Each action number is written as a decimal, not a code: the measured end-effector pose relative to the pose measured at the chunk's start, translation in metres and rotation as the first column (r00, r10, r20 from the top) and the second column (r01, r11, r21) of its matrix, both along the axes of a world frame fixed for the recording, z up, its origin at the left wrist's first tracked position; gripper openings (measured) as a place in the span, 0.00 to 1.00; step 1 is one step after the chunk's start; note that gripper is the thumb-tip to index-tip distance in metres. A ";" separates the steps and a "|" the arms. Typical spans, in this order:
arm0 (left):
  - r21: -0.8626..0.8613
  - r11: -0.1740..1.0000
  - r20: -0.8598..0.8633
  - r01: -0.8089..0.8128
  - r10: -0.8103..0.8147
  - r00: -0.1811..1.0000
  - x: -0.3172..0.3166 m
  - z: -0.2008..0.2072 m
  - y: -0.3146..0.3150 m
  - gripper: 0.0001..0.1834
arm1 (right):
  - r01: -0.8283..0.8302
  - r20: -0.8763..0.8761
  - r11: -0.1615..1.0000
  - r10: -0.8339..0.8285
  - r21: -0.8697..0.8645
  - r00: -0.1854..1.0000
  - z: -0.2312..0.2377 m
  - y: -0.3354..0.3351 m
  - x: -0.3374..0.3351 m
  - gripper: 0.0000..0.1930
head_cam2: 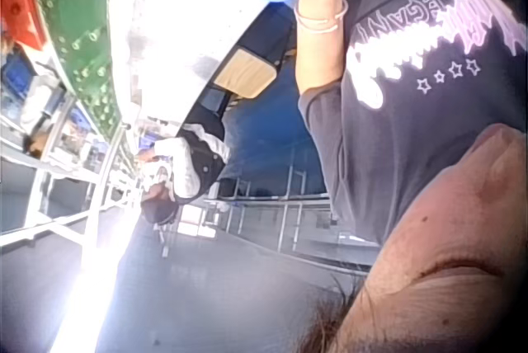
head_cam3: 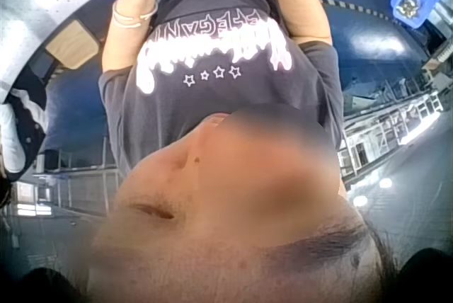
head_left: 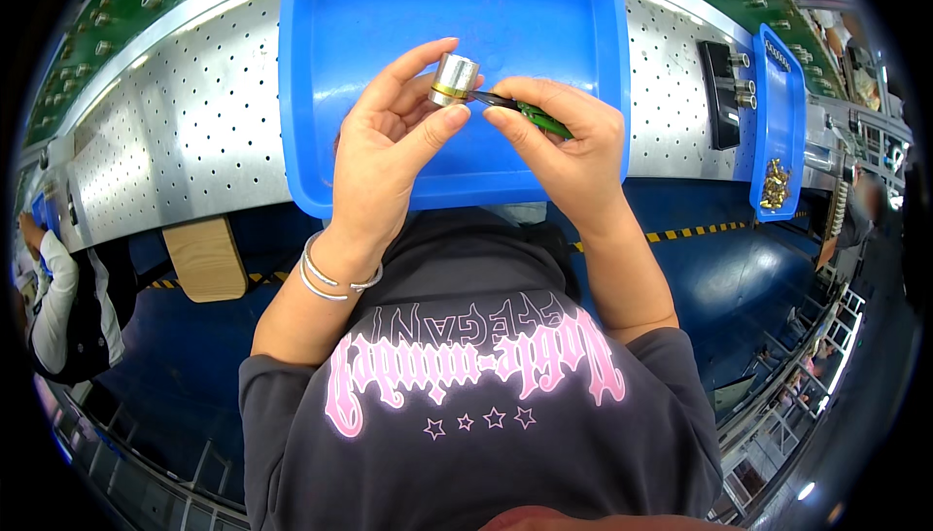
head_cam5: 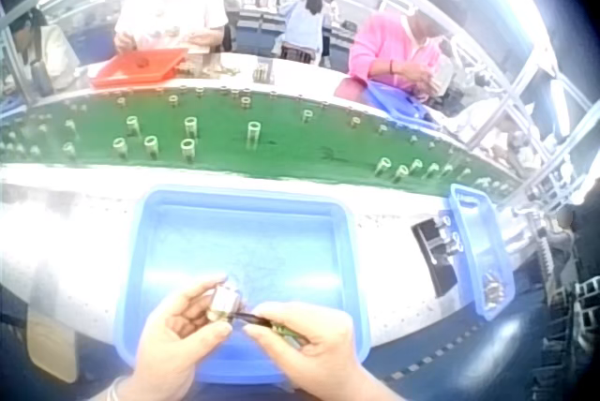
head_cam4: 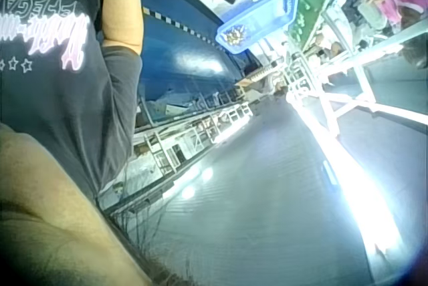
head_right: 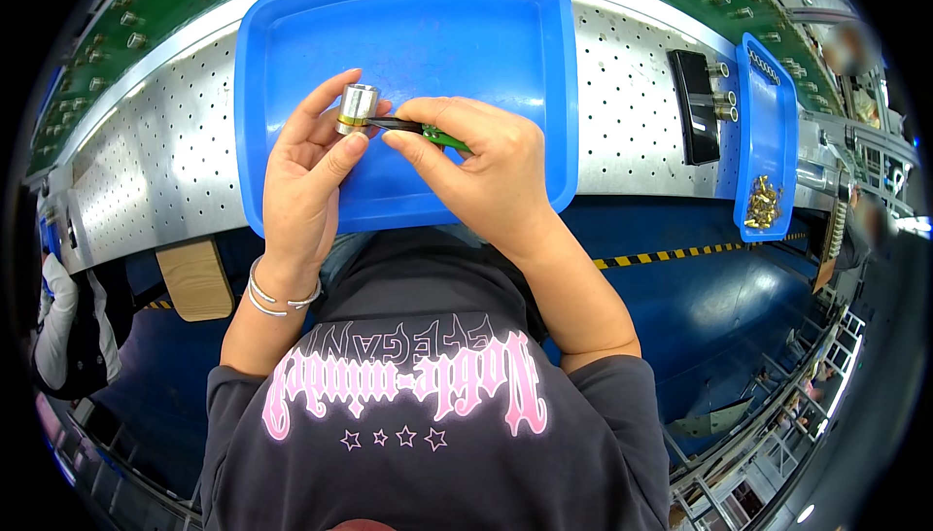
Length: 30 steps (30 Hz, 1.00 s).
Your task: The person picks up small cylindrical metal parts from a blue tray and uses green-handled pliers to manipulate a brass ring on each part. They repeatedly pick, adjust, and place the parts back into the tray in a repetitive assembly loop.
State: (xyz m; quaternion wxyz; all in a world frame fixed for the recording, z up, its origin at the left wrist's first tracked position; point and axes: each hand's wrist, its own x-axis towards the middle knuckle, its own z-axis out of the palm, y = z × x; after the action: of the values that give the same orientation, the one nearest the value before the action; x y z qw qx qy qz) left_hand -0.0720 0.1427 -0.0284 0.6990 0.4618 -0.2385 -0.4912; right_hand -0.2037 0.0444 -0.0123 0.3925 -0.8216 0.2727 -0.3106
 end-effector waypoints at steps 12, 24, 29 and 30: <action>0.001 1.000 0.002 -0.006 0.006 1.000 -0.001 0.001 0.000 0.25 | 0.019 -0.001 0.995 -0.019 0.098 1.000 -0.004 -0.001 -0.005 0.09; 0.032 0.999 0.725 -0.024 -0.007 0.689 0.000 0.001 -0.001 0.25 | -0.092 -0.004 0.875 0.107 0.475 0.994 0.005 -0.014 0.002 0.09; 0.038 0.986 0.119 0.161 -0.165 0.979 0.009 -0.001 0.002 0.27 | -0.223 0.189 0.705 0.128 0.673 0.974 0.006 -0.016 0.003 0.07; 0.020 0.980 0.003 0.197 -0.198 0.980 0.011 0.001 0.002 0.28 | -0.257 0.231 0.680 0.132 0.686 0.964 0.006 -0.017 0.003 0.07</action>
State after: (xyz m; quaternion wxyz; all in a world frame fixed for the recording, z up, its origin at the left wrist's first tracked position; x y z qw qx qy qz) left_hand -0.0611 0.1446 -0.0276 0.6415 0.4441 -0.2801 -0.5593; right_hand -0.2008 0.0279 -0.0065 0.7302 -0.6027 0.2491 -0.2035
